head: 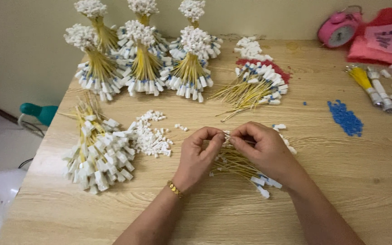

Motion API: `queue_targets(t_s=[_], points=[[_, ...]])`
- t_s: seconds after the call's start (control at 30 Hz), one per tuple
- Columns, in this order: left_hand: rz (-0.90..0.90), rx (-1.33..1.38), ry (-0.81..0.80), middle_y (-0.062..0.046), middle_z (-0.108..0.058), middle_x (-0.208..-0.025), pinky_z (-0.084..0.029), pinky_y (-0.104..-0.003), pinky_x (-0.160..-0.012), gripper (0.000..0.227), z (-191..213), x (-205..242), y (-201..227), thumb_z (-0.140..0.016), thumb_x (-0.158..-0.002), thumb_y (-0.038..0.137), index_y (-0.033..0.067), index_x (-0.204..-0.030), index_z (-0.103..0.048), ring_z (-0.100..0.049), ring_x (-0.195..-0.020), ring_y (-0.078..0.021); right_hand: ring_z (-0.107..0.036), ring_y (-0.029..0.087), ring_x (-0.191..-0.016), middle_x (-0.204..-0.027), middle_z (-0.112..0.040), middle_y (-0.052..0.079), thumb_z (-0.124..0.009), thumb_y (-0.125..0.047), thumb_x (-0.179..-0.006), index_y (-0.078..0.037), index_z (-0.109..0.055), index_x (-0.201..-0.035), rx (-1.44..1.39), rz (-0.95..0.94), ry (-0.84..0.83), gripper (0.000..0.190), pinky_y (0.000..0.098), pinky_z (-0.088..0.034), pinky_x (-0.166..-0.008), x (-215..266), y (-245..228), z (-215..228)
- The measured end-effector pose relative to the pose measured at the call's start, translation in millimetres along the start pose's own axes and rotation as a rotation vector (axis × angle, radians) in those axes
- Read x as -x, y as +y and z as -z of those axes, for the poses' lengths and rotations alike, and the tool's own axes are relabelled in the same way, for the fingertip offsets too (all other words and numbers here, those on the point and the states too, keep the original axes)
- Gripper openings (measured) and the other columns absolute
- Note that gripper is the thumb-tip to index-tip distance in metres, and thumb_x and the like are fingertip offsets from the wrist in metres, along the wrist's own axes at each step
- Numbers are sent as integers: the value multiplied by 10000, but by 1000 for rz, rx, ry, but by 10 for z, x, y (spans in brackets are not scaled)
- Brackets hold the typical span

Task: Manually attaching small white plastic connector housings to the ends of yellow wires.

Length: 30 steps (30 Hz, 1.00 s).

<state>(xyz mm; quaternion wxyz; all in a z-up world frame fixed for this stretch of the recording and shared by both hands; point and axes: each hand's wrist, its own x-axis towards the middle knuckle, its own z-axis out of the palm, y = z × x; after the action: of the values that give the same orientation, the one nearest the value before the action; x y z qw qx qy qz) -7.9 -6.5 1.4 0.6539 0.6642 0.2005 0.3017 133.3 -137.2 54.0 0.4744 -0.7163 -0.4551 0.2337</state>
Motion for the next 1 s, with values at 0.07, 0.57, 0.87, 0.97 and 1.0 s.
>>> queue_targets(t_s=[0.07, 0.57, 0.87, 0.97, 1.0], points=[[11, 40, -8, -7, -692, -849, -496, -207, -622, 165, -13, 11, -31, -662, -1017, 138, -1, -1057, -742, -592, -738, -58, -629, 69, -742, -849, -713, 11, -707, -167, -919, -38, -719, -994, 28, -38, 6, 150, 247, -547, -649, 19, -165, 9], [-42, -27, -32, -33, -754, -958, -587, -215, -719, 144, -6, 25, 69, -695, -985, 102, 35, -1107, -731, -681, -832, -65, -637, 58, -724, -836, -718, 7, -708, -133, -908, -36, -718, -967, 48, -48, 16, 114, 244, -551, -628, 22, -129, 45], [-83, -960, 86, -10, -737, -1023, -513, -416, -896, 197, 680, -295, 555, -713, -905, 190, 179, -1097, -759, -703, -921, -171, -544, 58, -638, -732, -645, -8, -697, -141, -917, -35, -686, -891, 95, -39, 106, 109, 247, -485, -562, 31, -49, 155], [-174, -1343, 65, -8, -740, -962, -395, -535, -998, 146, 727, -338, 423, -751, -851, 235, 236, -986, -809, -664, -969, -230, -527, 52, -626, -721, -632, -14, -694, -137, -913, -38, -681, -888, 51, -11, 119, 103, 245, -470, -549, 54, -56, 157], [-244, -1429, 30, -10, -727, -959, -352, -551, -1017, 145, 721, -365, 330, -749, -832, 227, 262, -952, -821, -640, -1007, -254, -532, 44, -628, -725, -635, -20, -692, -136, -908, -40, -678, -882, 38, -7, 123, 101, 240, -476, -550, 69, -62, 174]])
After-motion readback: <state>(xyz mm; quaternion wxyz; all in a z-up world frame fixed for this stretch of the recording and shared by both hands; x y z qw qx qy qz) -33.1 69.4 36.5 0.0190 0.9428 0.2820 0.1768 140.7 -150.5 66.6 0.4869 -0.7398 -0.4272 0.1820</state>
